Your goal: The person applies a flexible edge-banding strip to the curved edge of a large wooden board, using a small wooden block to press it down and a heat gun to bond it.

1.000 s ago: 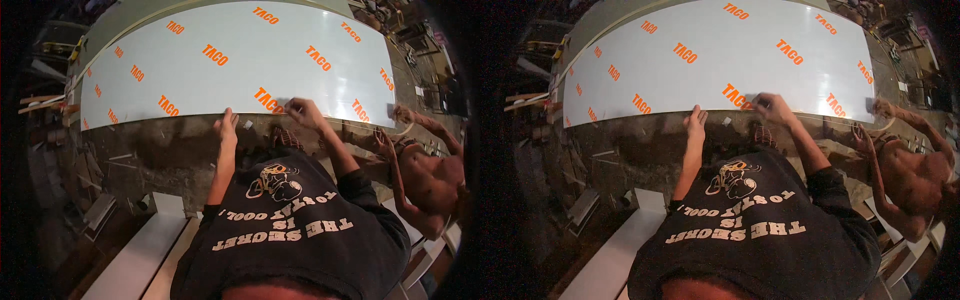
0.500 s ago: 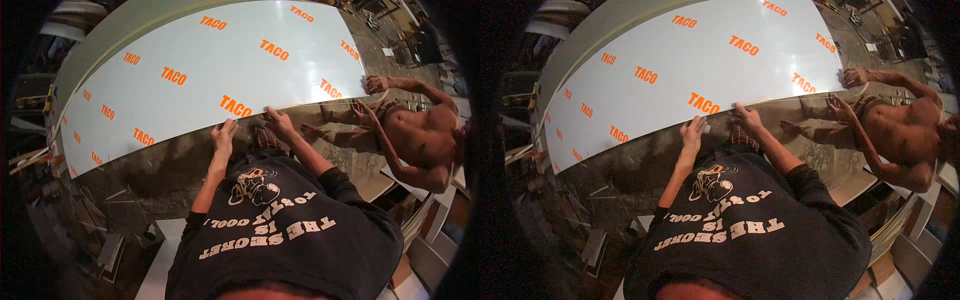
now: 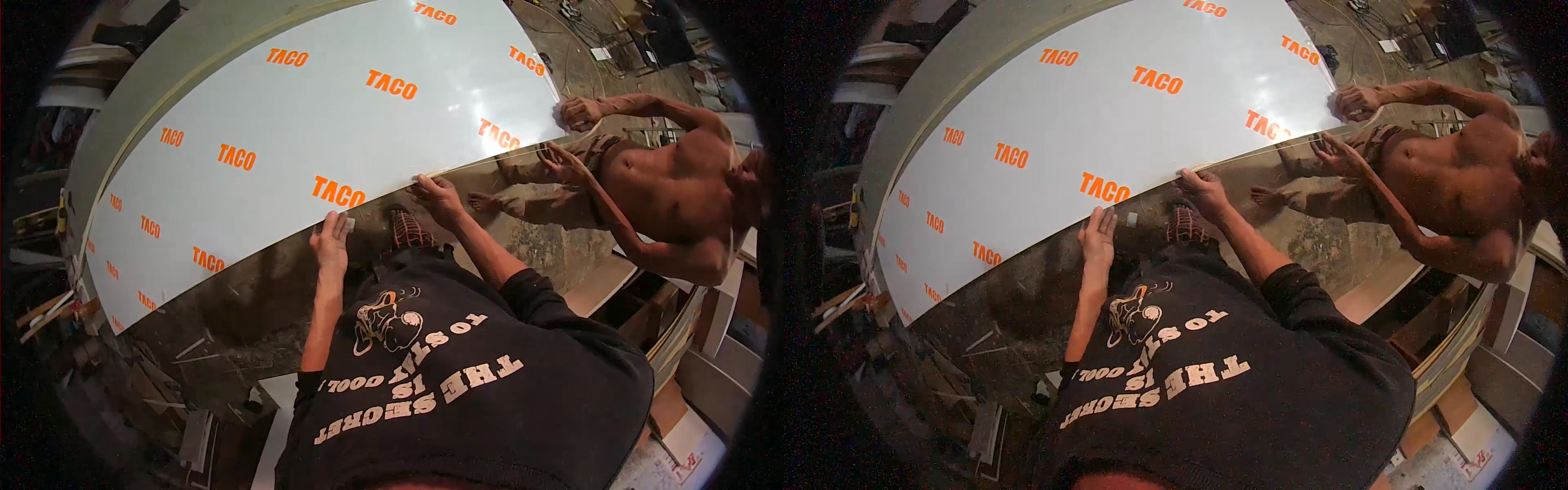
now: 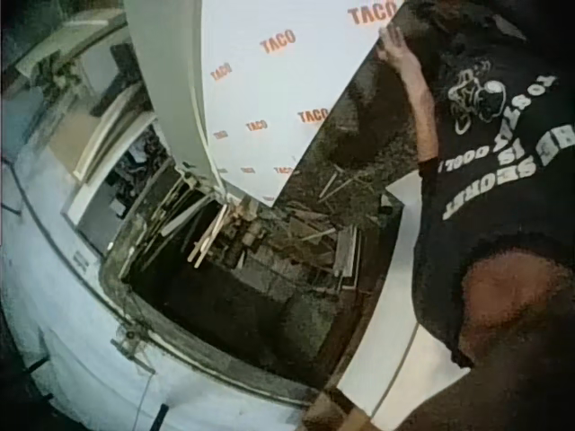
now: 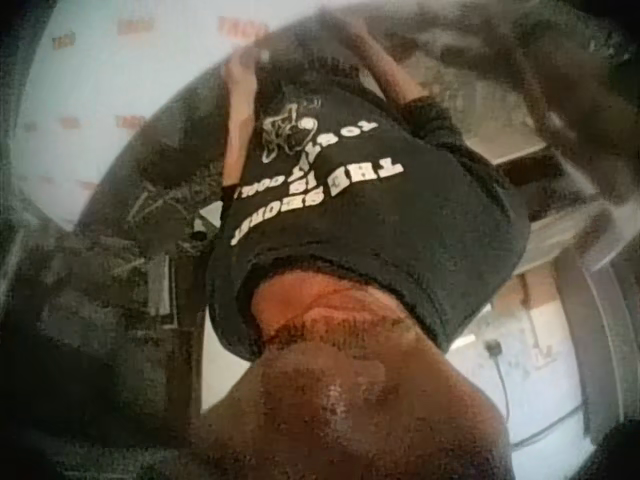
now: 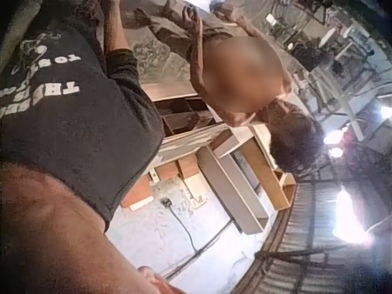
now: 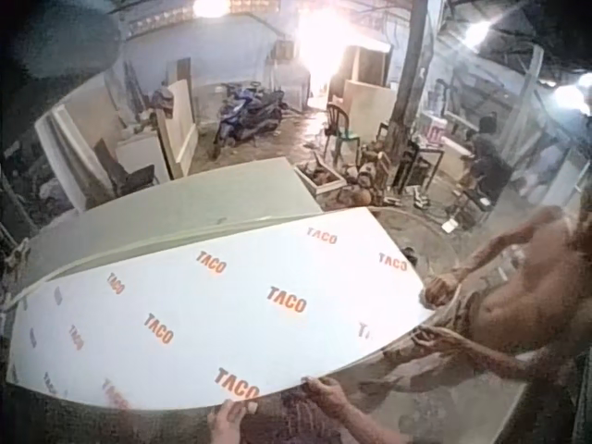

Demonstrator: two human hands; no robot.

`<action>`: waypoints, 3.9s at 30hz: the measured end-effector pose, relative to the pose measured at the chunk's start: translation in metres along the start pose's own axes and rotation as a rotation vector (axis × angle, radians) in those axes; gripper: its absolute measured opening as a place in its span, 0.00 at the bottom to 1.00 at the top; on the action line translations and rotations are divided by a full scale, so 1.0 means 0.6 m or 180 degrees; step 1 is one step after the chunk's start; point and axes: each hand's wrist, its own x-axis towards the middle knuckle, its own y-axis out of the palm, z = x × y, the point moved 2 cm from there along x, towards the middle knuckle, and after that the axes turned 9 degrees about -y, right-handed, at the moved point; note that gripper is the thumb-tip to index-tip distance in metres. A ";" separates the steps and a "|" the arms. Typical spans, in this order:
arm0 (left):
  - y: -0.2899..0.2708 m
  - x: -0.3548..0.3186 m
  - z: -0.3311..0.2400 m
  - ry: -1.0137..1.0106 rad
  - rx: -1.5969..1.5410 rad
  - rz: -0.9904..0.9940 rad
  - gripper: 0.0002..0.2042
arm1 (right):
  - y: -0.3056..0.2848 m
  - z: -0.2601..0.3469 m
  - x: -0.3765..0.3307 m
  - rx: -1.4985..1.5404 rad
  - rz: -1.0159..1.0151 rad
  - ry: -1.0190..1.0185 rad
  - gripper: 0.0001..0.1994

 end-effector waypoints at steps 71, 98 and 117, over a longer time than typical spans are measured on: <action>-0.099 -0.033 -0.088 0.0719 -0.0415 -0.0470 0.23 | -0.020 0.034 -0.020 -0.1066 -0.0987 -0.1241 0.26; -0.953 -0.477 0.407 -0.0568 -0.3177 -0.3577 0.21 | 0.668 -0.436 -0.047 -0.0519 0.0371 0.1737 0.29; -1.373 -0.312 -0.092 0.0319 -0.3137 -0.3473 0.16 | 1.368 -0.895 -0.247 -0.0500 0.1057 0.2517 0.29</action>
